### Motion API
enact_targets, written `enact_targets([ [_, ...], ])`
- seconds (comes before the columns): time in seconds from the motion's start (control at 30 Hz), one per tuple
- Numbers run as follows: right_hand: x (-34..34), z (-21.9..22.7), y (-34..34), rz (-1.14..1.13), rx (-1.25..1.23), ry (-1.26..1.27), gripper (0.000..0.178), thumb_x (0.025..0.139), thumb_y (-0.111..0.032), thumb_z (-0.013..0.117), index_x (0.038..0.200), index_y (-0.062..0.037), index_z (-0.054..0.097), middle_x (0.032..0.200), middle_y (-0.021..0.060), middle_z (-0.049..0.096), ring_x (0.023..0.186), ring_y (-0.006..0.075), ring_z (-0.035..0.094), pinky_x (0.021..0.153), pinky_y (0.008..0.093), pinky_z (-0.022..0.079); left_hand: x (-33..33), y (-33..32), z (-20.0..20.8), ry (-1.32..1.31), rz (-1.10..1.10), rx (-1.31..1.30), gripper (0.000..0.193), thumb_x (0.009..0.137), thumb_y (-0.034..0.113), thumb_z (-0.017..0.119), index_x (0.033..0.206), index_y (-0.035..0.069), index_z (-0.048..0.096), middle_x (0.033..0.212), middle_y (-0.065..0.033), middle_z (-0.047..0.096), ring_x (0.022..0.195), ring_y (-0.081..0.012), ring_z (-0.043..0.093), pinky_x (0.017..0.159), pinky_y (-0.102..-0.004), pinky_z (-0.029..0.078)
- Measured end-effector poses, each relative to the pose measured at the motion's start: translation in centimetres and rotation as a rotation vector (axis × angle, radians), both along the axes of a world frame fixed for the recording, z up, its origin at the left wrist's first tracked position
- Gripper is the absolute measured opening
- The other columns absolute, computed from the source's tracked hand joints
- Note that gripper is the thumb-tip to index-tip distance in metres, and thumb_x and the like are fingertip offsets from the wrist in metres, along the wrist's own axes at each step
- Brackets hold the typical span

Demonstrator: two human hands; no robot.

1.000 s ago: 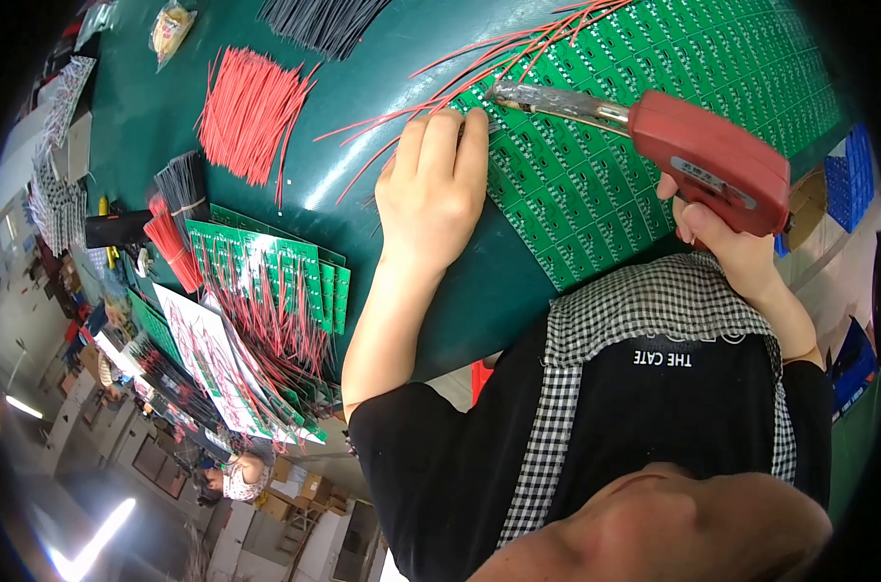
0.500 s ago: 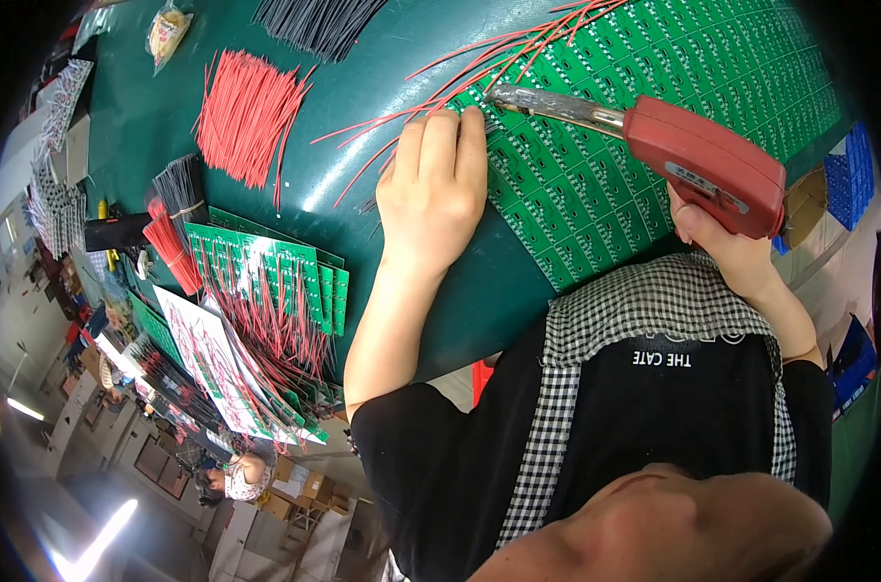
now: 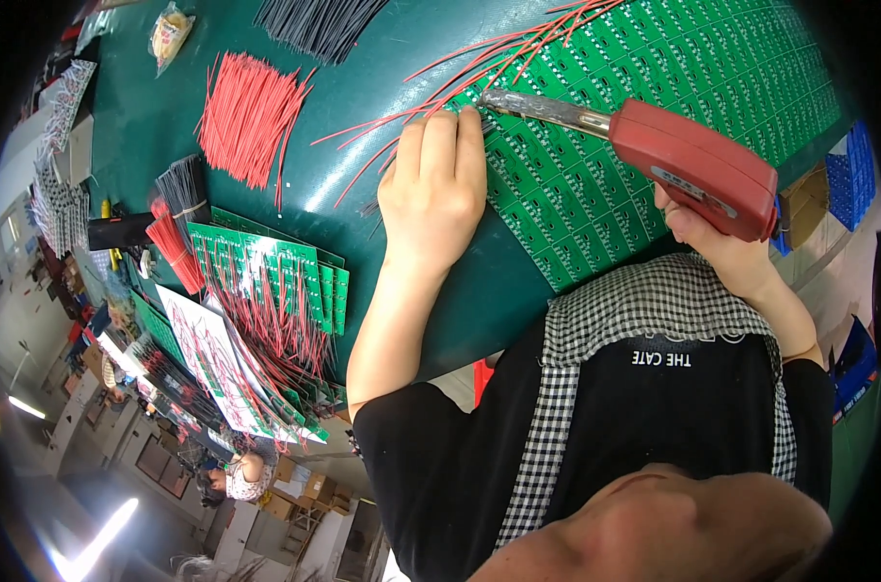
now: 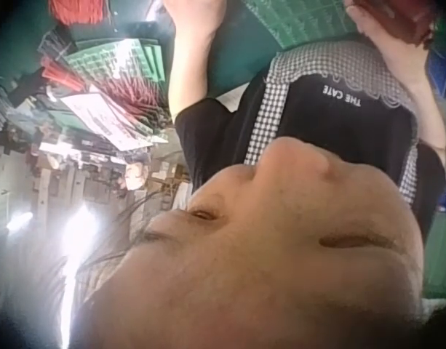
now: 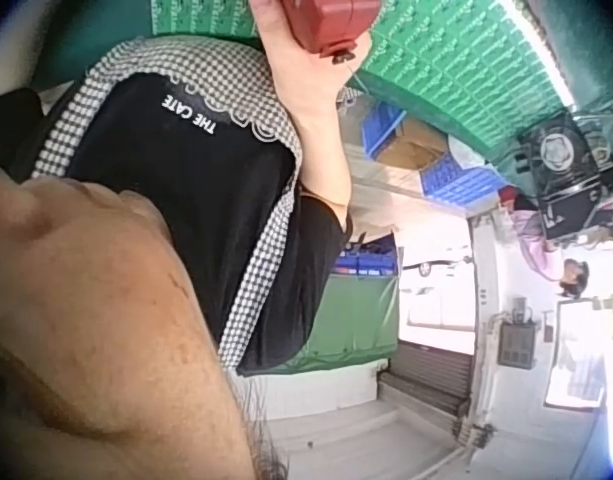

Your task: Soldering thin red wires onto an electronic circuit board.

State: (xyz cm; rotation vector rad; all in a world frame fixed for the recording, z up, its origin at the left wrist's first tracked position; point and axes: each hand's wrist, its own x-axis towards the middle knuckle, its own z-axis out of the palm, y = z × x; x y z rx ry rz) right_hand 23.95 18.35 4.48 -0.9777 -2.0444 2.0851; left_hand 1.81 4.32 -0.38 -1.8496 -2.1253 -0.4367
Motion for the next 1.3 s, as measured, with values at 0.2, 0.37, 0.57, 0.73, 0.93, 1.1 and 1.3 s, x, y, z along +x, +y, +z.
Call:
enact_targets([
  [0.2,-0.6,-0.1,-0.3,-0.018,-0.054,0.074,0.034,0.08,-0.011,0.06,0.111,0.0,0.051,0.099,0.0084,0.057,0.064,0.0075,0.046,0.057,0.0205,0.04,-0.4,-0.5,0.2,0.031,0.009,-0.016,0.024,0.063,0.006,0.057,0.087,0.001,0.059,0.08,-0.0058,0.053,0.072,-0.0165,0.054,0.056,-0.0235,0.048],
  [0.37,0.5,0.7,0.8,0.011,-0.099,0.106,0.047,0.08,-0.017,0.062,0.121,0.0001,0.044,0.112,0.0149,0.054,0.07,0.011,0.049,0.062,0.0221,0.042,0.0,-0.1,0.1,0.014,0.006,-0.013,0.024,0.064,0.006,0.057,0.087,0.001,0.059,0.08,-0.0057,0.053,0.073,-0.0165,0.054,0.056,-0.0232,0.048],
  [0.57,1.0,0.6,0.6,-0.03,-0.084,0.121,0.036,0.08,-0.004,0.061,0.115,-0.0022,0.051,0.105,0.0076,0.059,0.083,0.0103,0.055,0.075,0.0246,0.045,0.0,-0.2,0.2,0.036,0.008,-0.033,0.024,0.064,0.006,0.057,0.088,0.001,0.059,0.081,-0.0064,0.053,0.075,-0.0171,0.054,0.058,-0.0234,0.048],
  [0.73,0.9,0.8,0.7,-0.01,-0.025,0.065,0.035,0.079,-0.001,0.06,0.113,-0.002,0.052,0.104,0.0079,0.06,0.1,0.0157,0.056,0.085,0.028,0.044,-0.2,0.0,0.7,0.041,-0.006,-0.039,0.024,0.065,0.006,0.057,0.088,0.001,0.059,0.082,-0.0065,0.053,0.076,-0.0173,0.054,0.058,-0.0236,0.049],
  [0.93,0.8,0.5,0.6,-0.093,0.002,0.031,0.035,0.08,-0.013,0.059,0.11,0.0025,0.05,0.092,0.0066,0.055,0.062,0.008,0.045,0.056,0.0209,0.038,0.1,1.6,0.3,0.01,-0.054,0.019,0.023,0.064,0.005,0.057,0.087,0.0,0.059,0.079,-0.0058,0.052,0.073,-0.0167,0.053,0.056,-0.0234,0.048],
  [1.1,1.0,-0.2,0.7,-0.057,-0.019,0.017,0.032,0.081,-0.01,0.057,0.109,0.0016,0.05,0.093,0.007,0.055,0.063,0.0084,0.045,0.055,0.0209,0.039,-0.1,1.5,0.1,-0.022,-0.077,0.009,0.023,0.063,0.004,0.057,0.086,0.0,0.059,0.076,-0.0056,0.051,0.071,-0.0165,0.052,0.055,-0.0238,0.047],
  [1.3,0.7,0.1,0.8,-0.062,-0.01,0.012,0.03,0.08,-0.011,0.058,0.108,0.0008,0.051,0.091,0.0066,0.054,0.063,0.0085,0.046,0.055,0.021,0.039,-0.1,1.8,0.3,-0.015,-0.079,0.008,0.024,0.061,0.003,0.057,0.085,-0.001,0.059,0.073,-0.0055,0.049,0.068,-0.0167,0.05,0.055,-0.0246,0.046],
])
